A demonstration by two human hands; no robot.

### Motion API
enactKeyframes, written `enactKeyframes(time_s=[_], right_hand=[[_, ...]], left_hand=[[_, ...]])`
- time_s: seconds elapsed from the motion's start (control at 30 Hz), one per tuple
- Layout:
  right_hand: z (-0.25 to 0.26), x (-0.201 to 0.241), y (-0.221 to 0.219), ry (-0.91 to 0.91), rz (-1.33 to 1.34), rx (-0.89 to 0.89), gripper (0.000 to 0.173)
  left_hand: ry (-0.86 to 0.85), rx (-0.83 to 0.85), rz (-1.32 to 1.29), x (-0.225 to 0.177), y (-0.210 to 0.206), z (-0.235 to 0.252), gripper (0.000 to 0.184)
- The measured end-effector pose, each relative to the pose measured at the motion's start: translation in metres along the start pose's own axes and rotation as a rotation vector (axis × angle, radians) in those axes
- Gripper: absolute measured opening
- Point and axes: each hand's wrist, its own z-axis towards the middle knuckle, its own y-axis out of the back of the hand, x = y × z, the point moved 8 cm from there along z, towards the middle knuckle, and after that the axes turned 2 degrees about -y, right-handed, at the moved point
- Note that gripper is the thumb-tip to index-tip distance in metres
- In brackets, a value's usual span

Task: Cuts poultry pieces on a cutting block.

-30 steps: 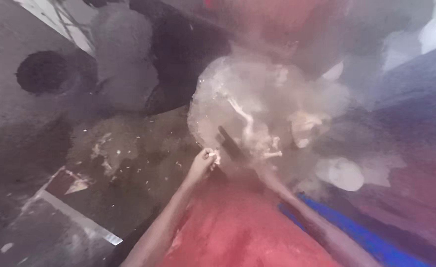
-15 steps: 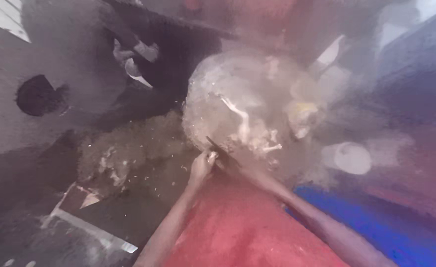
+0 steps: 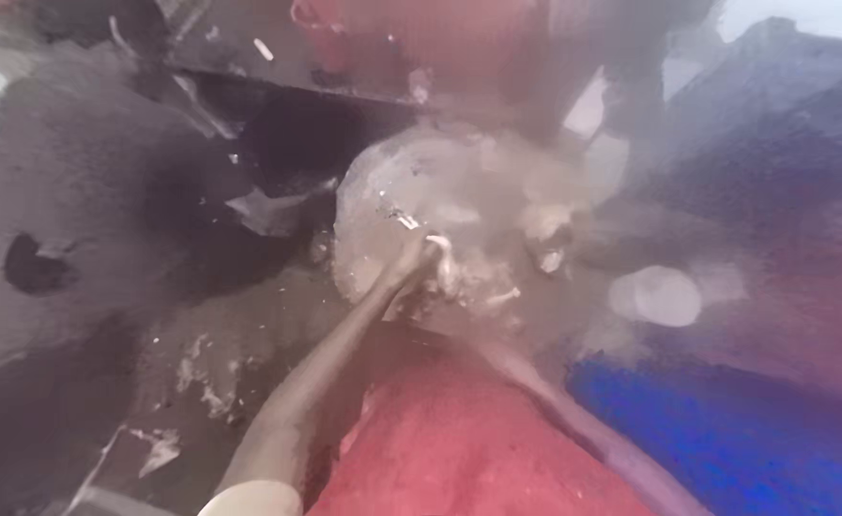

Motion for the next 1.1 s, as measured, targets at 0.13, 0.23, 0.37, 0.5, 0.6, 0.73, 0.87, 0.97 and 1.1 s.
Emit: enactKeyframes(time_s=[0.13,0.23,0.37,0.5,0.6,0.73,0.87,0.97,1.1], right_hand=[[0.018,-0.009,-0.019,0.041,0.277,0.038,0.055],[0.011,-0.017,-0.01,0.022,0.36,-0.034,0.05],[-0.014,-0.051,0.008,-0.072,0.377,-0.224,0.048],[-0.025,-0.086,0.007,-0.263,0.561,-0.313,0.05],[-0.018,-0.083,0.015,-0.271,0.657,-0.408,0.047],[-0.019,-0.032,0.058,-0.163,0.492,-0.44,0.048],[-0.055,0.051,0.118,0.234,0.549,-0.614,0.053],[-0.064,0.081,0.117,0.433,0.533,-0.68,0.081],[-0.006,0.015,0.035,-0.008,0.147,-0.268,0.056]], left_hand=[[-0.087,0.134,0.441,0.012,-0.03,0.021,0.039],[-0.025,0.116,0.497,0.01,-0.014,0.009,0.033],[0.197,0.095,0.515,-0.003,0.056,-0.037,0.044],[0.363,0.425,0.204,0.029,0.058,-0.109,0.049],[0.254,0.517,-0.069,0.038,0.015,-0.149,0.04],[0.353,0.565,-0.149,0.08,-0.045,-0.185,0.044],[0.395,0.528,-0.077,0.095,-0.064,-0.209,0.046],[0.377,0.495,-0.088,0.097,-0.063,-0.213,0.046],[0.41,0.468,-0.106,0.1,-0.066,-0.218,0.046]])
